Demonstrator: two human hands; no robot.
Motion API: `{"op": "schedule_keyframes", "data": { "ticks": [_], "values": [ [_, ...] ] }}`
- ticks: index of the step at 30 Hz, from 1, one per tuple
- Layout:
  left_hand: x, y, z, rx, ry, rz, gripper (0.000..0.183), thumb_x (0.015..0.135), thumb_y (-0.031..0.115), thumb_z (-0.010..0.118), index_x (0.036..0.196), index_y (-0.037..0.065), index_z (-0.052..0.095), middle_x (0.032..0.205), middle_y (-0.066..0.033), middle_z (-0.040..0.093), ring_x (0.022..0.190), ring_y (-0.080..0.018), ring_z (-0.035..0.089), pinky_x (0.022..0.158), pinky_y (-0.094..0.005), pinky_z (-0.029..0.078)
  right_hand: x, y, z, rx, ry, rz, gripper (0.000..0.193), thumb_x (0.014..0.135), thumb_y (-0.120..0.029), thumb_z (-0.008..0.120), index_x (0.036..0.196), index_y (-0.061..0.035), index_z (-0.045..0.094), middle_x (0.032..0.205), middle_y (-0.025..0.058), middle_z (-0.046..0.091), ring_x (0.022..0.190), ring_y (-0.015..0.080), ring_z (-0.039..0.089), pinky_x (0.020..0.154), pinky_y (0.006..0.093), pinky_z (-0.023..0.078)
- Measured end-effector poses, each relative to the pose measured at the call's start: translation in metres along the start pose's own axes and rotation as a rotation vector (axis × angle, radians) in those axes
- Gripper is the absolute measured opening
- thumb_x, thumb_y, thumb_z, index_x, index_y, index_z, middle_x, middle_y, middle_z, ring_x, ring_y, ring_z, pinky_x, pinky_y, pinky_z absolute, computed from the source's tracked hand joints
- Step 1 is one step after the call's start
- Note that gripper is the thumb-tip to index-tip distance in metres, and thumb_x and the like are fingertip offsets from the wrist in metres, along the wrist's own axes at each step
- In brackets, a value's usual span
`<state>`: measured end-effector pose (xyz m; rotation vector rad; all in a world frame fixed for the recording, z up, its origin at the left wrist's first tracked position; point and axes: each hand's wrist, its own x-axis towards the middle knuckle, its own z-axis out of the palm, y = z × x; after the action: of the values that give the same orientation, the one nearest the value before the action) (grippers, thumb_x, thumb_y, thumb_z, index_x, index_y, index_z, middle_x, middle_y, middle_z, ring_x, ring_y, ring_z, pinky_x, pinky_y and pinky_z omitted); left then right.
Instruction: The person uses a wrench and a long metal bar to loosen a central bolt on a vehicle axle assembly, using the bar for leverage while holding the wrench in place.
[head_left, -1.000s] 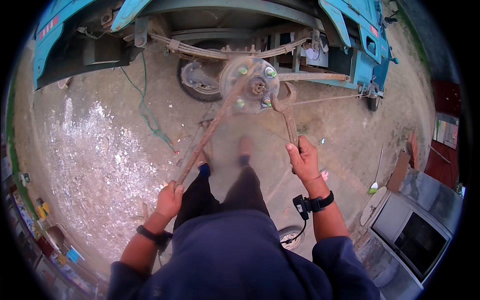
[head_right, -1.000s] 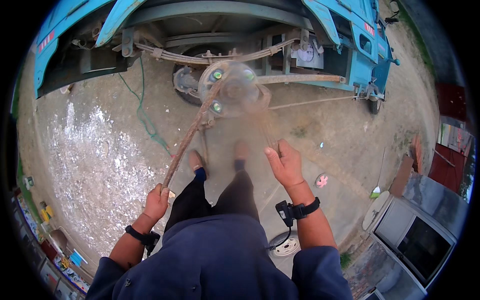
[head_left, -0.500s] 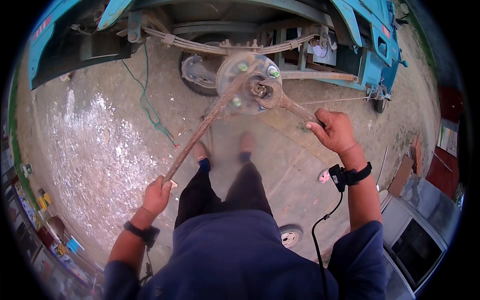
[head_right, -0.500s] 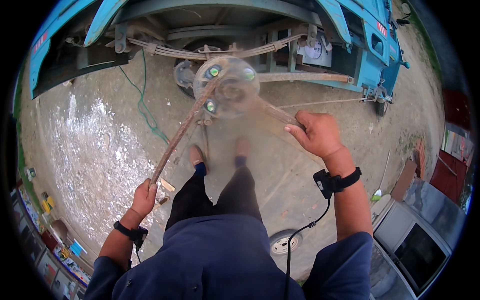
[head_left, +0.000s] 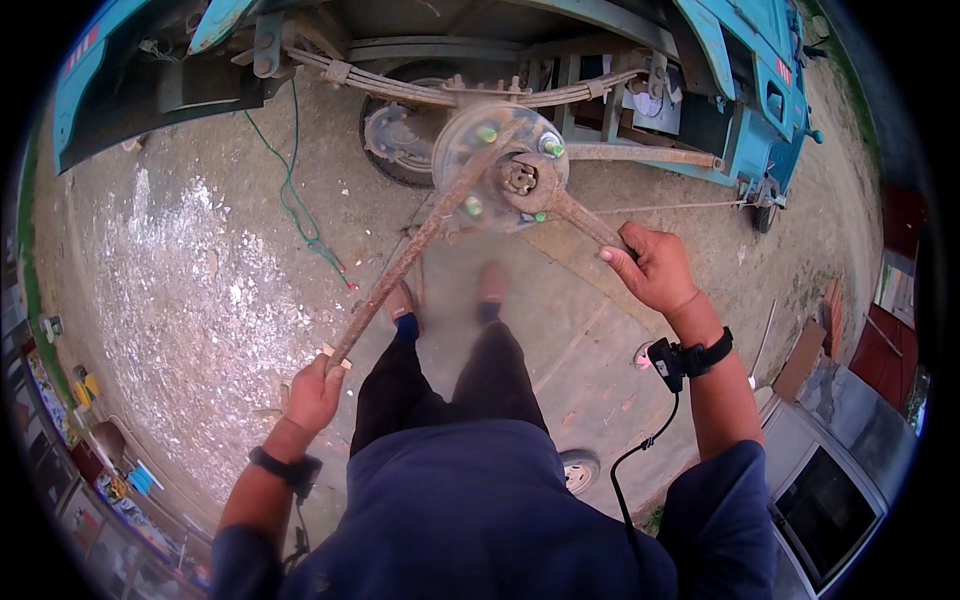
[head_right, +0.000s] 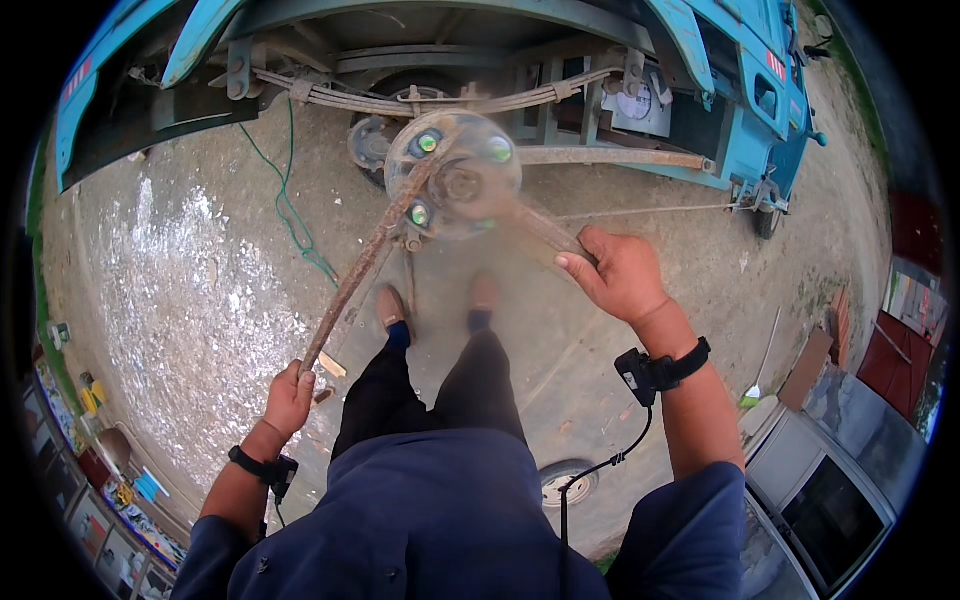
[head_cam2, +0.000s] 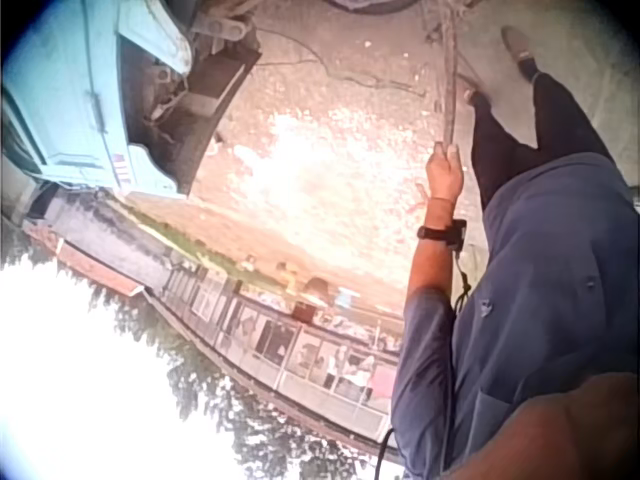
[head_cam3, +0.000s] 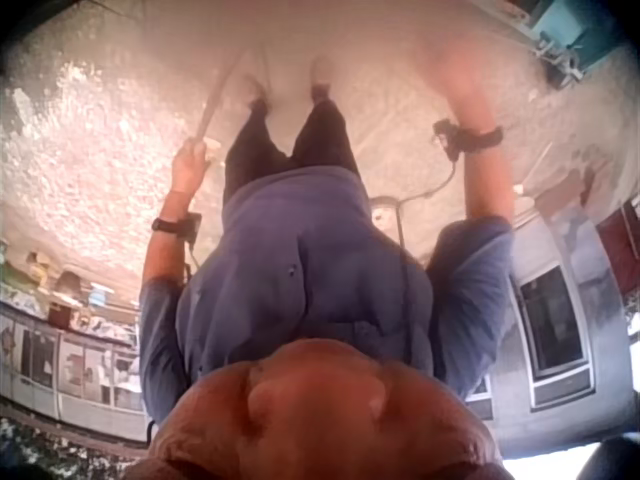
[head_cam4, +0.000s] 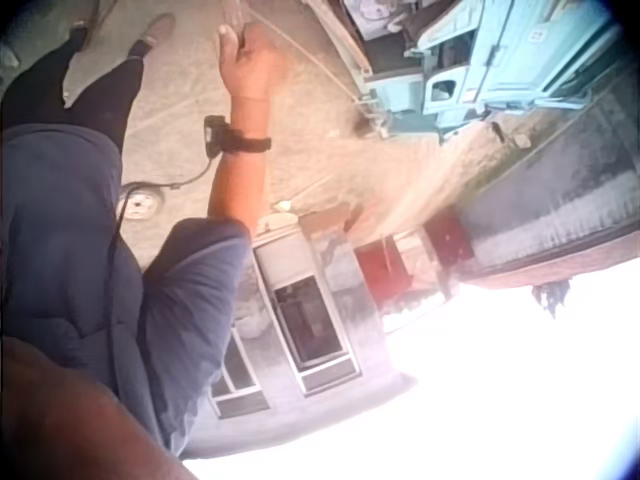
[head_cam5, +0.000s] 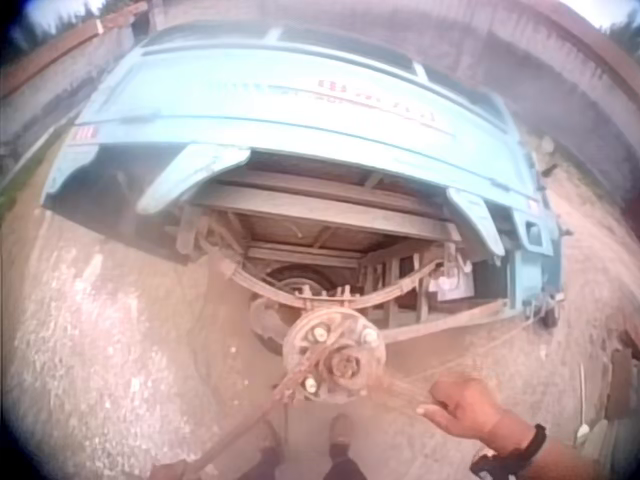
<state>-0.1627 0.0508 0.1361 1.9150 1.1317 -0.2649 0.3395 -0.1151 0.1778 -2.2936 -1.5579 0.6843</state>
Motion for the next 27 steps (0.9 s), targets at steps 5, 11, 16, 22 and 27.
{"op": "schedule_keyframes", "data": {
  "ticks": [5,11,16,22,27],
  "values": [
    [0.002,0.004,-0.009,0.005,0.009,0.022,0.028,0.099,0.028,0.055,0.093,0.0,0.055,0.072,-0.024,0.06,0.072,-0.0461,0.061,0.063,-0.0497,0.047,-0.002,0.0,0.008,0.159,-0.066,0.11,0.048,0.092,-0.047,0.064,0.076,-0.004,0.052,0.065,0.0196,0.053,0.063,0.0412,0.051,0.057,0.0443,0.043],
    [0.0,0.002,0.006,-0.026,0.05,-0.021,0.03,0.099,0.029,0.056,0.09,0.001,0.053,0.071,-0.0238,0.059,0.07,-0.047,0.06,0.061,-0.0502,0.046,-0.005,-0.008,0.01,0.158,-0.076,0.211,0.049,0.094,-0.047,0.061,0.076,-0.0031,0.051,0.067,0.0196,0.053,0.063,0.0398,0.05,0.058,0.0434,0.042],
    [-0.004,0.001,0.013,-0.019,0.074,0.018,0.031,0.099,0.031,0.056,0.088,0.002,0.052,0.07,-0.0246,0.058,0.07,-0.0478,0.06,0.061,-0.0507,0.046,-0.024,-0.034,0.031,0.211,0.002,0.321,0.049,0.095,-0.047,0.059,0.077,-0.0034,0.05,0.066,0.0198,0.053,0.062,0.0387,0.052,0.059,0.0434,0.043],
    [-0.003,0.003,0.018,-0.007,0.075,0.024,0.031,0.099,0.031,0.055,0.089,0.002,0.052,0.071,-0.0251,0.059,0.072,-0.0486,0.06,0.062,-0.0523,0.046,-0.045,-0.056,0.083,0.446,0.065,0.489,0.049,0.097,-0.047,0.057,0.078,-0.0031,0.048,0.066,0.0188,0.051,0.062,0.0362,0.051,0.059,0.0425,0.043],
    [0.002,-0.004,0.014,0.02,0.055,-0.001,0.03,0.099,0.031,0.055,0.09,0.002,0.053,0.073,-0.0253,0.061,0.073,-0.0487,0.061,0.062,-0.0528,0.046,-0.049,-0.075,0.111,0.588,0.195,0.554,0.046,0.098,-0.041,0.059,0.076,-0.0028,0.045,0.064,0.0164,0.045,0.06,0.0286,0.039,0.058,0.04,0.041]
  ]
}}
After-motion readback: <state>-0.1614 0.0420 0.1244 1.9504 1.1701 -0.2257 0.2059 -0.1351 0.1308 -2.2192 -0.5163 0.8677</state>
